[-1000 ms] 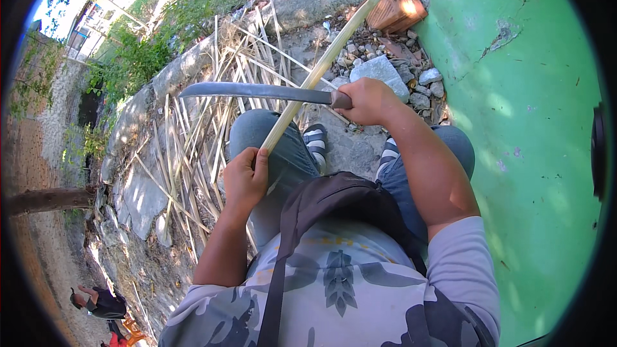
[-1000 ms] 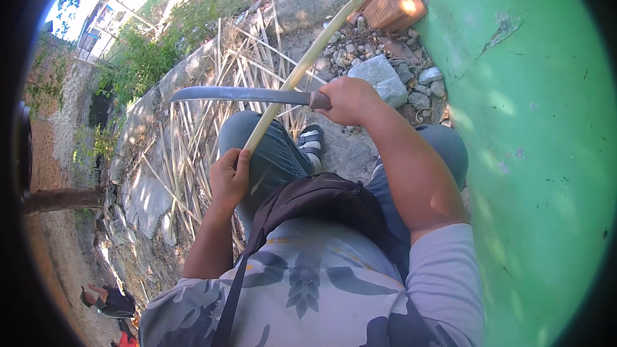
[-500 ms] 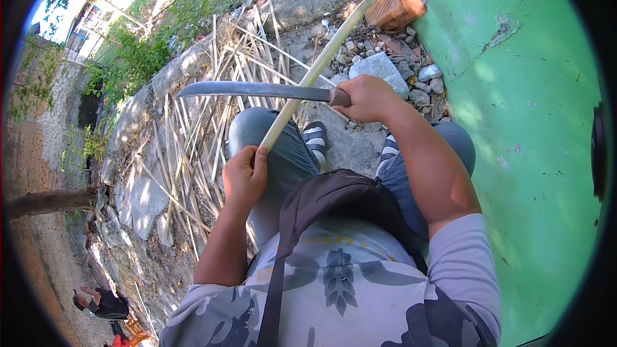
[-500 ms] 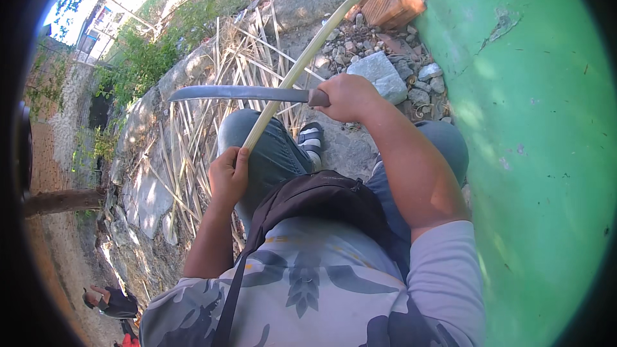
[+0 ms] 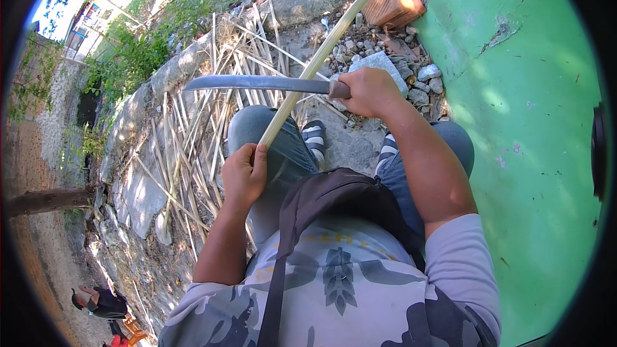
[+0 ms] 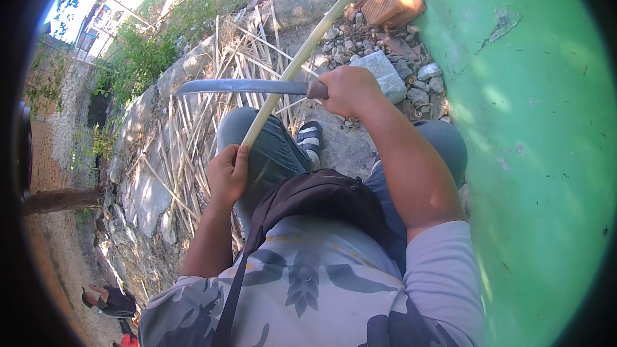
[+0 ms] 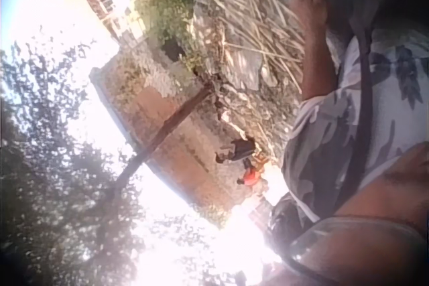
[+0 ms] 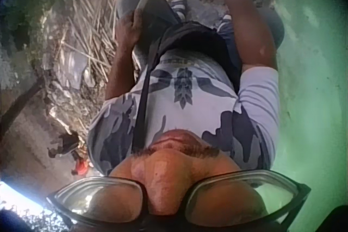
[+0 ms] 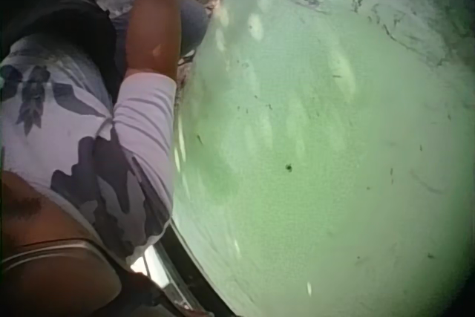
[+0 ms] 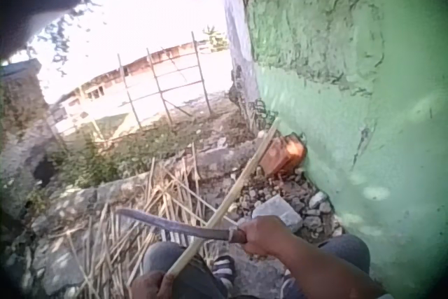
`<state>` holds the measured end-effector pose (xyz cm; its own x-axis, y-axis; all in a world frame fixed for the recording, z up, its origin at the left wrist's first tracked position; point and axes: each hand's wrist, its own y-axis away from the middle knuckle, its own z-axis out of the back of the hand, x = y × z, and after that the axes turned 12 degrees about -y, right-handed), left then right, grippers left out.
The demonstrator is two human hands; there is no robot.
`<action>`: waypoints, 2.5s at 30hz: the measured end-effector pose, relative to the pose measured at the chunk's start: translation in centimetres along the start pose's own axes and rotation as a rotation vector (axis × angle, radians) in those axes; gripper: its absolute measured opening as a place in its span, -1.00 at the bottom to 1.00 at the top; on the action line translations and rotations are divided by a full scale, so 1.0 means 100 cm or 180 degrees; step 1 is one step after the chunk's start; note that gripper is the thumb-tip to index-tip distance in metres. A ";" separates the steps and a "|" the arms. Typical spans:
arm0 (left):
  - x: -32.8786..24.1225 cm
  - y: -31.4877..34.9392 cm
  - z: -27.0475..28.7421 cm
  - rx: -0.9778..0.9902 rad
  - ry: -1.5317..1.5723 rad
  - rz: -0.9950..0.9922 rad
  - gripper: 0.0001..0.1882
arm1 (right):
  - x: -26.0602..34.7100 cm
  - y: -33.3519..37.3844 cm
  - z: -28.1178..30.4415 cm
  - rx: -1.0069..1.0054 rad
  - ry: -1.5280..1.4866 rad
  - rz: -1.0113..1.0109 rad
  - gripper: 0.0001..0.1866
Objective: The person holds a bamboo stick and repeatedly scrapes along its length using a machete.
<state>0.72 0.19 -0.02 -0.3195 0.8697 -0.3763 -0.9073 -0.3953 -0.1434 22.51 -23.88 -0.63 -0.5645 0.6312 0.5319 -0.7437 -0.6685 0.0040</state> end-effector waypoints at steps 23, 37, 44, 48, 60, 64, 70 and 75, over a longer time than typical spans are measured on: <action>0.003 0.000 0.001 0.0181 0.0239 0.0112 -0.65 | -0.026 -0.002 0.007 -0.0066 -0.0691 0.0016 -0.74; 0.012 -0.001 0.002 0.0432 0.0281 0.0189 -0.63 | -0.018 0.001 0.001 0.0173 -0.0740 0.0312 -0.74; 0.014 -0.002 -0.007 0.0285 0.0560 0.0414 -0.62 | -0.027 0.000 -0.008 -0.0530 -0.1264 -0.0009 -0.73; 0.014 0.000 0.000 0.0300 0.0383 0.0407 -0.63 | 0.015 0.005 -0.009 0.0021 -0.0369 0.0676 -0.80; 0.016 -0.002 -0.005 0.0186 0.0709 0.0311 -0.64 | -0.002 0.003 0.023 -0.0702 -0.0714 -0.0087 -0.74; 0.021 -0.004 0.000 0.0551 0.0960 0.0259 -0.64 | 0.000 0.011 0.022 -0.0678 -0.1369 -0.0074 -0.64; 0.023 0.006 0.003 0.0527 0.0931 0.0002 -0.65 | 0.011 0.023 0.021 -0.0509 -0.2922 -0.0080 -0.62; 0.010 0.019 0.026 0.0819 0.0760 0.0089 -0.64 | 0.006 0.031 0.024 -0.0634 -0.3555 -0.0177 -0.72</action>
<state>-2.04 1.07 1.66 -0.2998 0.7539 -0.5846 -0.9480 -0.3043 0.0938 20.70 -26.51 1.77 0.0320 -0.1126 0.9931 -0.8578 -0.5132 -0.0305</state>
